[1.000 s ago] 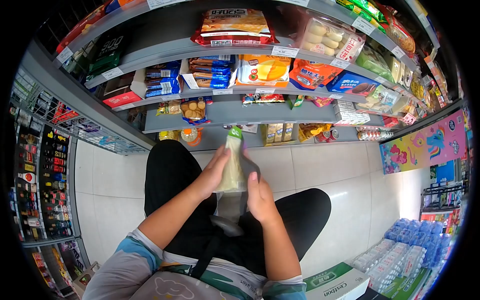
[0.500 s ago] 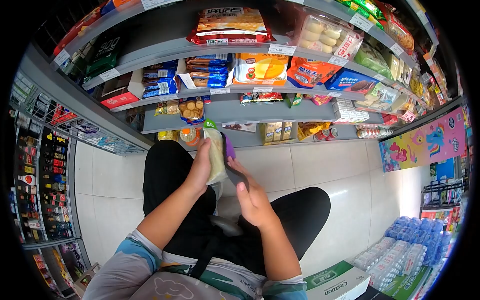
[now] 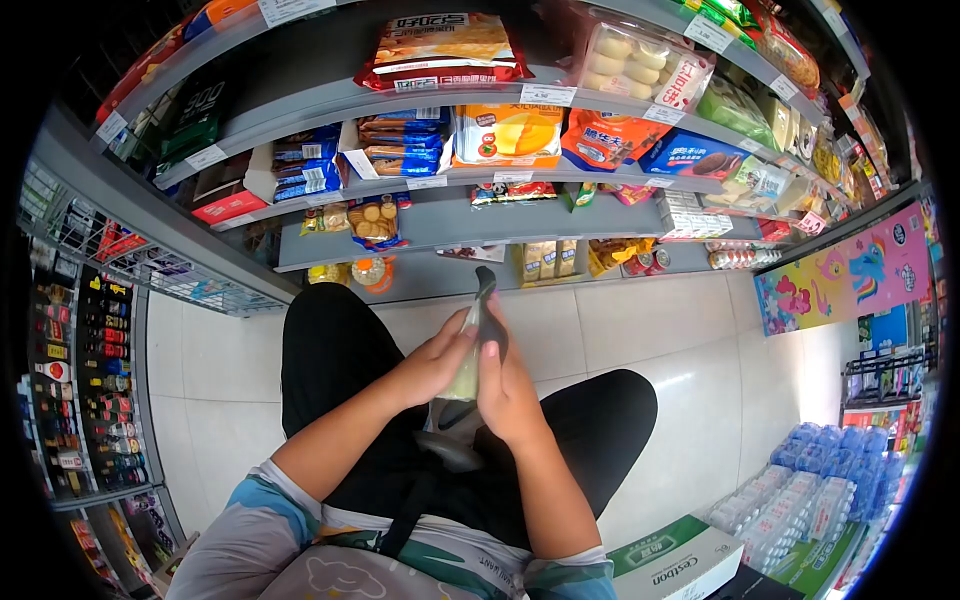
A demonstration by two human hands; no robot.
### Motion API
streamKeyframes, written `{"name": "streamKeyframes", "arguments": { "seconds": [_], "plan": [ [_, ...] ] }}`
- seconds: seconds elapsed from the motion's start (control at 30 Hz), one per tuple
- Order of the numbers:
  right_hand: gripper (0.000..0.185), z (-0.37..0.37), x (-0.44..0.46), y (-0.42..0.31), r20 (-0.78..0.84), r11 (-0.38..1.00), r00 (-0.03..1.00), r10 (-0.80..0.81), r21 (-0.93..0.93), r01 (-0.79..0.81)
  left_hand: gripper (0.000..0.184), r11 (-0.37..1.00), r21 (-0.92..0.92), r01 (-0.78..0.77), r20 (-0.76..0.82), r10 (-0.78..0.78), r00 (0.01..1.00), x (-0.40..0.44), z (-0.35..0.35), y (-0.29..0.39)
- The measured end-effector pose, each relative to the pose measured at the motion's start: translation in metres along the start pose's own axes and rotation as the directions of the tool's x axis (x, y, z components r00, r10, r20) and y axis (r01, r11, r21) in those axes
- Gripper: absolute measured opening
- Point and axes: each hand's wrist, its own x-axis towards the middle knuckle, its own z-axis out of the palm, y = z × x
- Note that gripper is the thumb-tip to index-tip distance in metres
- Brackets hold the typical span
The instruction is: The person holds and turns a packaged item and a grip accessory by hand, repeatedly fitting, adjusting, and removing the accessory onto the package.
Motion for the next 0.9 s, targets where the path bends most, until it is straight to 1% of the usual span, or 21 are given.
{"name": "streamKeyframes", "arguments": {
  "seconds": [0.03,0.1,0.13,0.17,0.2,0.27,0.33,0.37,0.4,0.43,0.47,0.5,0.57,0.6,0.63,0.7,0.73,0.77,0.8,0.83,0.9],
  "plan": [
    [0.063,0.0,0.0,-0.002,-0.001,1.0,1.0,0.001,0.0,-0.001,0.053,1.0,0.0,0.001,0.001,-0.001,1.0,-0.001,0.001,0.004],
    [0.064,0.0,0.001,-0.01,-0.057,0.996,0.995,0.082,0.023,-0.081,0.053,0.998,-0.047,0.041,0.074,-0.038,0.997,-0.002,0.002,0.008],
    [0.065,0.001,0.0,-0.011,-0.116,0.989,0.983,0.143,0.039,-0.14,0.053,0.995,-0.084,0.061,0.099,-0.052,0.994,-0.003,0.001,0.01],
    [0.065,-0.002,0.0,-0.007,-0.117,0.989,0.983,0.144,0.039,-0.14,0.053,0.995,-0.084,0.061,0.1,-0.053,0.994,-0.002,0.001,0.01],
    [0.065,-0.007,0.001,-0.003,-0.07,0.973,0.974,0.214,0.103,-0.207,0.055,0.995,-0.092,0.025,0.104,-0.015,0.994,-0.002,0.002,0.009],
    [0.063,-0.011,-0.001,-0.002,-0.039,0.953,0.963,0.268,0.154,-0.26,0.057,0.995,-0.1,-0.01,0.11,0.021,0.994,-0.001,0.001,0.007],
    [0.061,-0.013,-0.002,-0.005,-0.029,0.938,0.948,0.317,0.156,-0.308,0.056,0.975,-0.221,-0.016,0.057,0.03,0.998,0.001,-0.002,0.007],
    [0.06,-0.013,-0.002,-0.005,-0.032,0.936,0.944,0.327,0.146,-0.32,0.056,0.975,-0.221,-0.016,0.058,0.029,0.998,0.001,-0.003,0.008],
    [0.06,-0.013,-0.002,-0.004,-0.036,0.934,0.94,0.338,0.135,-0.331,0.055,0.955,-0.295,-0.014,0.003,0.015,1.0,0.001,-0.004,0.01],
    [0.058,-0.011,-0.003,-0.002,-0.037,0.963,0.967,0.253,0.104,-0.249,0.055,0.93,-0.368,-0.016,-0.051,-0.003,0.999,0.001,-0.005,0.014],
    [0.057,-0.01,-0.003,-0.001,-0.035,0.984,0.985,0.167,0.073,-0.164,0.049,0.899,-0.436,-0.027,-0.086,-0.012,0.996,0.0,-0.006,0.019],
    [0.057,-0.009,-0.004,-0.002,-0.036,0.984,0.985,0.168,0.073,-0.165,0.049,0.899,-0.436,-0.026,-0.085,-0.012,0.996,0.0,-0.009,0.024],
    [0.055,-0.007,-0.004,-0.002,-0.016,0.994,0.996,0.093,0.057,-0.092,0.044,0.81,-0.582,-0.076,-0.105,0.019,0.994,-0.001,-0.015,0.03],
    [0.053,-0.006,-0.005,0.002,-0.017,0.997,0.998,0.063,0.055,-0.062,0.04,0.781,-0.617,-0.093,-0.205,-0.045,0.978,0.001,-0.014,0.028],
    [0.053,-0.007,-0.005,0.003,-0.017,0.997,0.998,0.063,0.055,-0.062,0.04,0.781,-0.617,-0.093,-0.205,-0.045,0.978,0.003,-0.017,0.024],
    [0.052,-0.007,-0.006,0.003,0.024,0.999,1.0,0.018,0.046,-0.02,0.042,0.749,-0.644,-0.156,-0.281,-0.042,0.959,0.006,-0.024,0.017],
    [0.052,-0.008,-0.006,0.0,0.024,0.999,1.0,0.018,0.046,-0.019,0.043,0.751,-0.644,-0.149,-0.3,-0.069,0.951,0.006,-0.027,0.016],
    [0.051,-0.008,-0.006,-0.005,0.054,0.997,0.998,-0.023,0.078,0.019,0.043,0.751,-0.643,-0.149,-0.3,-0.069,0.951,0.008,-0.028,0.012],
    [0.051,-0.008,-0.006,-0.009,0.082,0.992,0.994,-0.066,0.111,0.057,0.047,0.767,-0.618,-0.174,-0.366,-0.085,0.927,0.009,-0.03,0.008],
    [0.051,-0.007,-0.006,-0.011,0.082,0.992,0.994,-0.066,0.111,0.056,0.051,0.783,-0.59,-0.197,-0.431,-0.099,0.897,0.011,-0.03,0.004],
    [0.05,-0.005,-0.006,-0.015,0.117,0.986,0.981,-0.153,0.088,0.143,0.051,0.788,-0.585,-0.191,-0.44,-0.111,0.891,0.013,-0.031,-0.002]
  ]
}}
